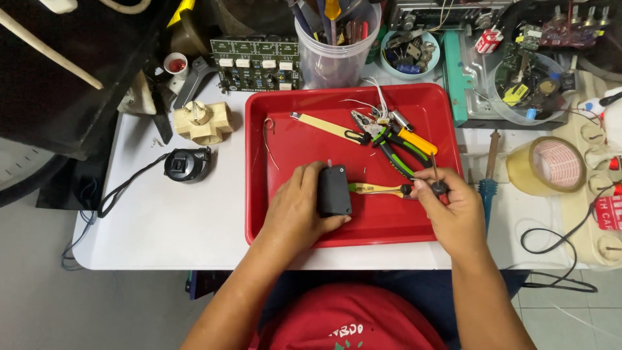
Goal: Inspecting and manipulating electronic motor components and wiring using hand tools on a repair bench.
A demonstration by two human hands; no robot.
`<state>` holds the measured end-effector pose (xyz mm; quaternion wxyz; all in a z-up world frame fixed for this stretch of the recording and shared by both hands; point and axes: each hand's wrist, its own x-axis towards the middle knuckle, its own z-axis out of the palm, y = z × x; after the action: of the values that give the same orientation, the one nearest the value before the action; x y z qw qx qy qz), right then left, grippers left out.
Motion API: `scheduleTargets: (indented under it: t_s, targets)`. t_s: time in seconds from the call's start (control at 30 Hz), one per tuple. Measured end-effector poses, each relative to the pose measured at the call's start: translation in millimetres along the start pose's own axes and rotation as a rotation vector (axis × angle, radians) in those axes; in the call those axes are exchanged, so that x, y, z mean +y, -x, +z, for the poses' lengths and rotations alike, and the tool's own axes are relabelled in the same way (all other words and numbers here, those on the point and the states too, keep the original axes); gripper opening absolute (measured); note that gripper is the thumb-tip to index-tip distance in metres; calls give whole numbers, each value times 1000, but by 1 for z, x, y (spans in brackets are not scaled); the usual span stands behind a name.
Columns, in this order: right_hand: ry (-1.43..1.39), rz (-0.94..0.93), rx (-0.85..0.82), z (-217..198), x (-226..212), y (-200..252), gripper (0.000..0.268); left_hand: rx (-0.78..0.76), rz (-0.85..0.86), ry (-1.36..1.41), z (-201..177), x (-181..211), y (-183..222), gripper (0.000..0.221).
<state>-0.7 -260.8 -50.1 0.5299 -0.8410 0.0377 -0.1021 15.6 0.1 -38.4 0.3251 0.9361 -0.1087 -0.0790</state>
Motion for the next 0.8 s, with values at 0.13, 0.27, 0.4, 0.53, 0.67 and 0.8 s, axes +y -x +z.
scheduleTargets:
  t_s: [0.13,0.27,0.4,0.53,0.67,0.8]
  targets:
    - [-8,8,-11,-2,1,0,10,-9,-19,-103,2,0,2,100]
    - [39,41,-40,-5,-3,-1,11,-52,-41,-211,0,2,1,100]
    - [45,101,-16,-6,-4,2,11,-71,-30,-229,-1,6,1,98]
    - [42,126,-17,-9,-7,6,12,-89,-18,-207,1,5,2,99]
    - [58,153,-16,-12,-3,7,12,-104,-7,-209,0,7,3,100]
    - [107,156,-44,-10,-3,7,13,-121,-4,-222,-2,4,1,104]
